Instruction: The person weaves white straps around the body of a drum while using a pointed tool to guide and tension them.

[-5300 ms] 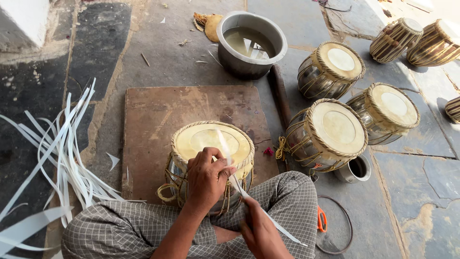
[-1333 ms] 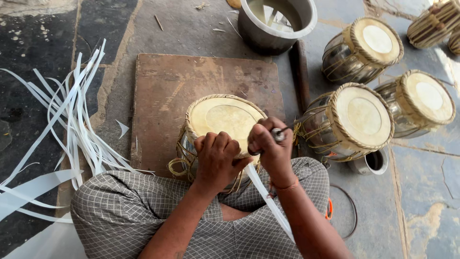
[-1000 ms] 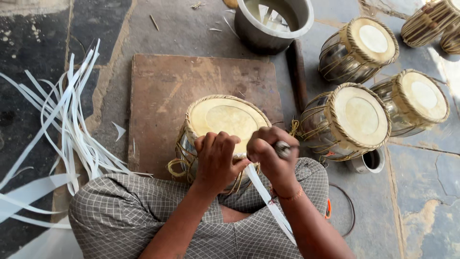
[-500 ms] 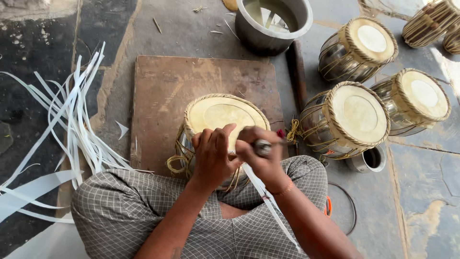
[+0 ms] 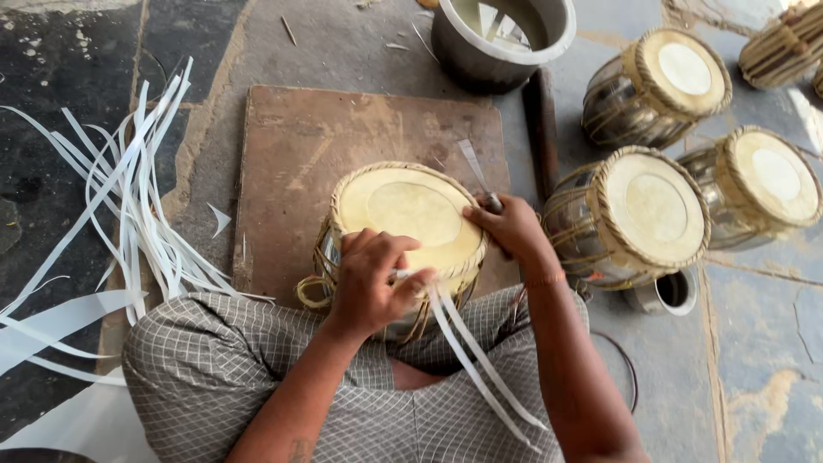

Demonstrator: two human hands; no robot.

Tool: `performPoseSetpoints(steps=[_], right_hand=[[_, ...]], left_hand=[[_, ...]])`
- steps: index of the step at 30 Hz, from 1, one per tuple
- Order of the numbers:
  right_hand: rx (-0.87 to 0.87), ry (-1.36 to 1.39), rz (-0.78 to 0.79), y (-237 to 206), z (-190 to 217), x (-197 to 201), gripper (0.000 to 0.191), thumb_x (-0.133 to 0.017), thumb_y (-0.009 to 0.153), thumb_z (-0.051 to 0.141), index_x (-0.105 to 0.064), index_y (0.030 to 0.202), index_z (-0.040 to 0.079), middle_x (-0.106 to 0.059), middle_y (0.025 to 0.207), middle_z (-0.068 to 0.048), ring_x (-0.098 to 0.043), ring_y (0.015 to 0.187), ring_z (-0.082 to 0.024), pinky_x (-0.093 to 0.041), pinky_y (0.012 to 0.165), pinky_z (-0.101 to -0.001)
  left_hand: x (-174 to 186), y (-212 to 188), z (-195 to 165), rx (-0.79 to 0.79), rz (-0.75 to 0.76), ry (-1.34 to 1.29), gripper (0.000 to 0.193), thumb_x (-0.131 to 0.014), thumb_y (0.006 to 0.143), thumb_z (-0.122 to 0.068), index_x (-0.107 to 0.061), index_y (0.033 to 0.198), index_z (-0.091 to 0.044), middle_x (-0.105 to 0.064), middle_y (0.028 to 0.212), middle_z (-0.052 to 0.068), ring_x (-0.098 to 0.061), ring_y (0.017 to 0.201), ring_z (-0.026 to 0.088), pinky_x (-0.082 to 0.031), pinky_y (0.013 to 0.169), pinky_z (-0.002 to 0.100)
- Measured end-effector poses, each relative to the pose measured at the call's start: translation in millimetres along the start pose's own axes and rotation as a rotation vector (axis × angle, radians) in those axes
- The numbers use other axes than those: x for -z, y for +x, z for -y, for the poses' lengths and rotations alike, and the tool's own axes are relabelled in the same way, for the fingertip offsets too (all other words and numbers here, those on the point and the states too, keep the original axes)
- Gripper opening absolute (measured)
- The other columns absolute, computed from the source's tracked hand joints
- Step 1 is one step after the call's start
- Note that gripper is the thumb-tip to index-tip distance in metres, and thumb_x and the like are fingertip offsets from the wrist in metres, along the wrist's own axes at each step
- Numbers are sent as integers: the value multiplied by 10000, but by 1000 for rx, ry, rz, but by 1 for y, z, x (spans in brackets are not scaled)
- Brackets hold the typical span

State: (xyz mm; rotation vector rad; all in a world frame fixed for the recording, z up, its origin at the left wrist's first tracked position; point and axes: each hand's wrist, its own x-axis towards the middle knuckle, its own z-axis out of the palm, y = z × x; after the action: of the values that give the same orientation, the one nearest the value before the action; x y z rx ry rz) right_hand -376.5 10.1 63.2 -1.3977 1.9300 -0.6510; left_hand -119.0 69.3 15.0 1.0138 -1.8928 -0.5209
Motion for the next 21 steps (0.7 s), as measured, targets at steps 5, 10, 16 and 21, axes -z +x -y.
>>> performPoseSetpoints(steps=[5, 10, 16, 21], right_hand=[[-57, 474, -26, -34, -27, -14, 347, -749, 881, 236, -737, 1151, 19, -633, 737, 36, -494, 564, -51, -369, 478, -233], [21, 469, -176, -84, -41, -26, 384, -760, 905, 128, -683, 1251, -20, -642, 841, 38, -556, 695, -31, -467, 605, -195], [72, 556, -176, -91, -65, -32, 405, -754, 952, 108, -634, 1317, -18, -646, 909, 21, -579, 772, -46, -498, 681, -198], [9, 525, -150, -78, -68, -28, 430, -737, 951, 88, -604, 1345, -21, -669, 998, 1, -615, 854, -60, -533, 768, -210]], left_hand=[[11, 15, 47, 436, -392, -156, 679, -499, 1069, -593, -568, 1386, 4, -632, 1338, 163, -555, 1280, 275, -361, 1115, 455], [3, 9, 73, 548, -297, -791, 833, -556, 995, -659, -586, 1420, 57, -648, 1395, 200, -583, 1312, 248, -427, 1154, 372], [-8, 10, 85, 495, -219, -836, 789, -597, 998, -633, -603, 1403, 45, -663, 1366, 172, -610, 1291, 217, -443, 1148, 367], [-15, 17, 90, 464, -204, -797, 667, -661, 1008, -527, -627, 1390, 19, -672, 1354, 132, -624, 1261, 187, -473, 1133, 349]])
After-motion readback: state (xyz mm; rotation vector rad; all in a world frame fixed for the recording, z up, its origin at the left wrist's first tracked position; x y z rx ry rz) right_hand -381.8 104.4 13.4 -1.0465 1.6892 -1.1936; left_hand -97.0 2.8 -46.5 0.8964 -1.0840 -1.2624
